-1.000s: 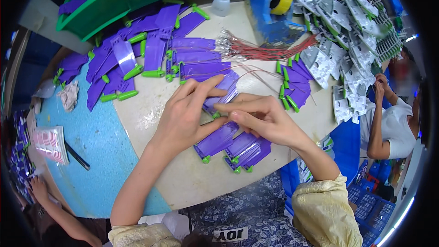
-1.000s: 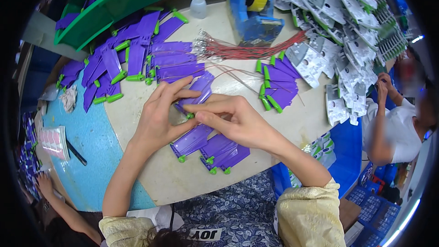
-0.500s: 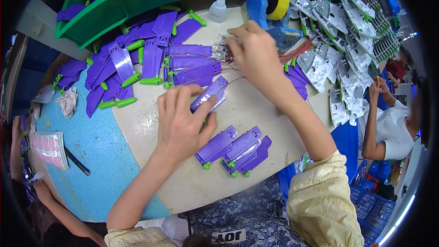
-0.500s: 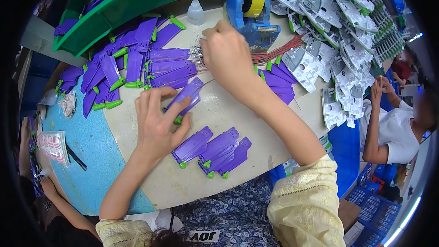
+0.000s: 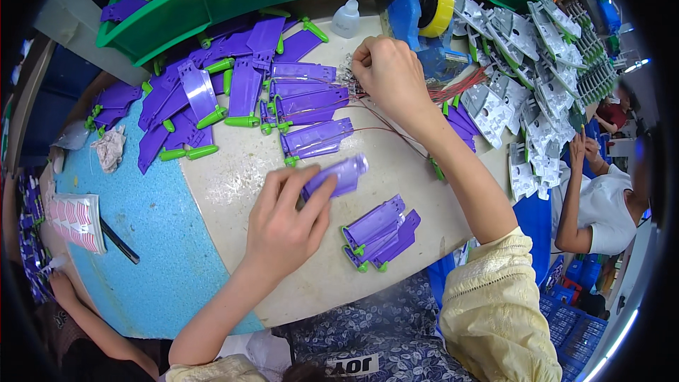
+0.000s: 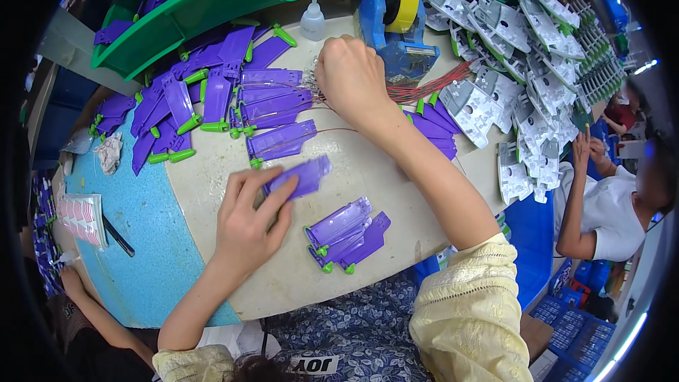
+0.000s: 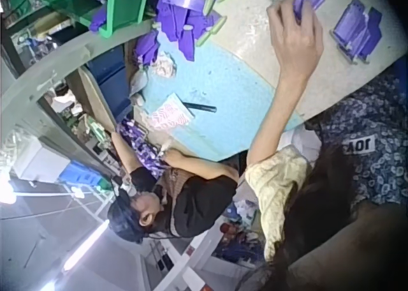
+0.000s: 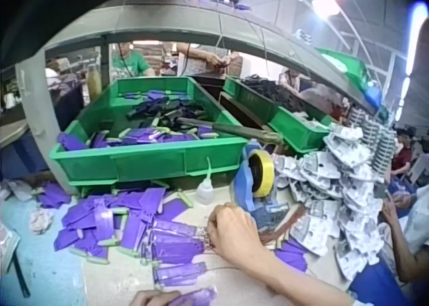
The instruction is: The person assembles purple plastic components with green handles by inserting red wires into them. They work at a table in a workshop, handling the parts one by one and stacking the finished units. The person also retrieves more components from a green bin to continue the assembly process.
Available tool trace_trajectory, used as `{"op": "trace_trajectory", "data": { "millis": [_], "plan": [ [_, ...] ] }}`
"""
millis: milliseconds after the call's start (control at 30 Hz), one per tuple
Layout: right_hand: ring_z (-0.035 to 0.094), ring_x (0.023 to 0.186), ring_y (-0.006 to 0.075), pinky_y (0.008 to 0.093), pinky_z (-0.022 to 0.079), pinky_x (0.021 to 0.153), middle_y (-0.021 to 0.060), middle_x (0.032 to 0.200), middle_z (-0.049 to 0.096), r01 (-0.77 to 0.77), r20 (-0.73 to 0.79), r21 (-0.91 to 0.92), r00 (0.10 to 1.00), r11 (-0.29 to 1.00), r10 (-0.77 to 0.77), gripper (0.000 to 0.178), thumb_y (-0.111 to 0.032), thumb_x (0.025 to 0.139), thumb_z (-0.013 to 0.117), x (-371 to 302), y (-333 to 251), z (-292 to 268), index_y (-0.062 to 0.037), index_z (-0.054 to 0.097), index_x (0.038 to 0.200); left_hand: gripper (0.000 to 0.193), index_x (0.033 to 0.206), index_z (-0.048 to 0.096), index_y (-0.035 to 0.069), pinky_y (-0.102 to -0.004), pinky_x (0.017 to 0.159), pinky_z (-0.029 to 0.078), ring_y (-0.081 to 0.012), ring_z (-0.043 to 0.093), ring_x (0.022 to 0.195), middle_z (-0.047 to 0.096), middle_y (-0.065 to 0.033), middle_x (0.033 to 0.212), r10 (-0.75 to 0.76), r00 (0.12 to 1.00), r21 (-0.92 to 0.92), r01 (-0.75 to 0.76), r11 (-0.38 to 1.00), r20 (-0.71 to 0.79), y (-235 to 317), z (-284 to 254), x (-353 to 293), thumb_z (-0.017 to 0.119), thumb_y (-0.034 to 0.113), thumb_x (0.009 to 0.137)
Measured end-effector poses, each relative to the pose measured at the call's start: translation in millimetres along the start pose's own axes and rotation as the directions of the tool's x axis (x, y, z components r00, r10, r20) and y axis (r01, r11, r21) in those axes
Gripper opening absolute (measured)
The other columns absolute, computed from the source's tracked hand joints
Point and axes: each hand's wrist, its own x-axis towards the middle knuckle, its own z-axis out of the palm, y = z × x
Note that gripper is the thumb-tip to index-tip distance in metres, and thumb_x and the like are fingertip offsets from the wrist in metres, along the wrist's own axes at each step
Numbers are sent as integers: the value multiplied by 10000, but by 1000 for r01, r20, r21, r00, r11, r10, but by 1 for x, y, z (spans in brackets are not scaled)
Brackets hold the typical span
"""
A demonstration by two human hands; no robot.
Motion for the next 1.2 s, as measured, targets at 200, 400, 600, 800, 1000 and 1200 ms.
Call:
{"op": "trace_trajectory", "data": {
  "millis": [200,400,600,800,1000,1200],
  "plan": [
    [711,765,326,400,558,723,182,839,711,98,-90,102,992,990,-89,83,-36,815,708,-2,1,-13,35,703,857,402,1173,699,71,-387,790,483,-286,561,952,627,-101,1127,-113,994,142,111,984,9,13,5,20,725,33,774],
    [657,712,318,369,532,646,142,793,651,189,-65,491,981,850,-180,180,17,789,720,-74,-61,-81,16,662,959,581,1298,569,-1,-384,763,516,-287,583,902,616,-144,1080,-166,986,-259,159,953,-6,-1,10,12,773,3,754],
    [643,668,330,391,507,620,143,730,637,104,287,409,929,907,-235,114,-30,768,742,-95,-46,-36,28,679,843,726,1334,522,-4,-344,793,568,-254,673,910,655,-156,1114,-172,985,-424,170,890,33,-2,14,13,844,-29,683],
    [601,617,254,360,462,570,120,712,618,-216,506,548,855,808,-115,101,-13,778,720,-100,-39,-42,18,751,869,736,1303,554,19,-309,808,596,-207,709,926,708,-132,1127,-270,961,-503,259,825,51,-6,15,14,895,28,651],
    [500,571,161,336,388,520,78,672,551,-48,352,567,917,823,-189,145,-10,796,713,-107,-33,-39,-12,784,923,630,1212,600,21,-320,783,592,-213,700,896,695,-119,1087,-287,956,-470,284,836,67,-4,16,15,889,31,653],
    [451,561,130,310,343,506,47,662,520,-128,388,593,910,795,-144,132,-16,788,748,-114,-16,-37,-33,789,912,540,1139,610,21,-344,738,572,-240,689,852,653,-124,983,-301,952,-487,293,823,64,-4,18,19,872,23,667]
  ]
}}
